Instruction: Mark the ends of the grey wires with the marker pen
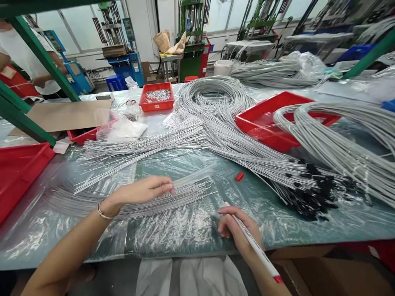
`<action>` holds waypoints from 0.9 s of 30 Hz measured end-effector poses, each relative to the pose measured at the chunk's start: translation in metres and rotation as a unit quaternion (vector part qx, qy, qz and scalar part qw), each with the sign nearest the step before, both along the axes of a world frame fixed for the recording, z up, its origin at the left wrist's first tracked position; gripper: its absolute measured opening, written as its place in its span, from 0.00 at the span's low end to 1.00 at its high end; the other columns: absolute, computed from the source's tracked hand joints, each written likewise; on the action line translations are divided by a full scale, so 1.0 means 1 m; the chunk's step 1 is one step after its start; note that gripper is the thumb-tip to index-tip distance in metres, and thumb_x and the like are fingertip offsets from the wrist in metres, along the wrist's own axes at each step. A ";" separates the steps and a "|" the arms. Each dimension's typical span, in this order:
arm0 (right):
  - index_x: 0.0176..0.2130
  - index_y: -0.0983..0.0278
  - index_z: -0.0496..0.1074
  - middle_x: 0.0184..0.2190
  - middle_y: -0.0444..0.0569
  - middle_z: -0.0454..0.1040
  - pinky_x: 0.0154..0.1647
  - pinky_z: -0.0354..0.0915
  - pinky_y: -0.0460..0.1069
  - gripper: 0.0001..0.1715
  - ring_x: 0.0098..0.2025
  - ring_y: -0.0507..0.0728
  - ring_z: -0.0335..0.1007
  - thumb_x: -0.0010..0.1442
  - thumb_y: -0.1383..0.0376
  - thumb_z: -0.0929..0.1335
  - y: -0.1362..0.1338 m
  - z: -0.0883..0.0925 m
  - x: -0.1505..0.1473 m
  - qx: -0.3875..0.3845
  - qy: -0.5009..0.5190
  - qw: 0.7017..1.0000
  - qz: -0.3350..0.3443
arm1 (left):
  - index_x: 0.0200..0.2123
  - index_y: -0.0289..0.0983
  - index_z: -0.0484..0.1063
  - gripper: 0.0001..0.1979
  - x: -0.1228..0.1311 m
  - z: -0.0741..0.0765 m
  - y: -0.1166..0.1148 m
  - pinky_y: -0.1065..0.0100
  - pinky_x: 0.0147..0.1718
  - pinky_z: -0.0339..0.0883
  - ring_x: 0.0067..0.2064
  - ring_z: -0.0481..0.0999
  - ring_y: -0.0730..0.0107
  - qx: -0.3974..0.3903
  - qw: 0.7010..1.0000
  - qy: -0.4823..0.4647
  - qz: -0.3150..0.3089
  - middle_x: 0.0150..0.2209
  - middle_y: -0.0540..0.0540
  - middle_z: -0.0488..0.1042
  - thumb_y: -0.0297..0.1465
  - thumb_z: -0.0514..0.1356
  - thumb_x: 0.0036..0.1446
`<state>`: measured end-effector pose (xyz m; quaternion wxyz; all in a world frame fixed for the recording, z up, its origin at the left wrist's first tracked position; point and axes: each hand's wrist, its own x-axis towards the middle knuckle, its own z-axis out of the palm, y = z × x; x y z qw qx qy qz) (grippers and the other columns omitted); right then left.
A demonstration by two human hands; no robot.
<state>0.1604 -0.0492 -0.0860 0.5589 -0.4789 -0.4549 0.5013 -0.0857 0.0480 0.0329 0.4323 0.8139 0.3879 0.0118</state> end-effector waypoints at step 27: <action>0.55 0.60 0.64 0.50 0.54 0.71 0.55 0.60 0.60 0.24 0.51 0.62 0.69 0.62 0.54 0.63 0.014 0.061 0.010 0.211 -0.033 0.973 0.089 | 0.28 0.35 0.66 0.18 0.078 -0.014 -0.049 0.76 0.24 0.56 0.23 0.64 0.79 -0.048 0.996 -0.035 -0.066 0.23 0.52 0.67 0.38 0.46 0.65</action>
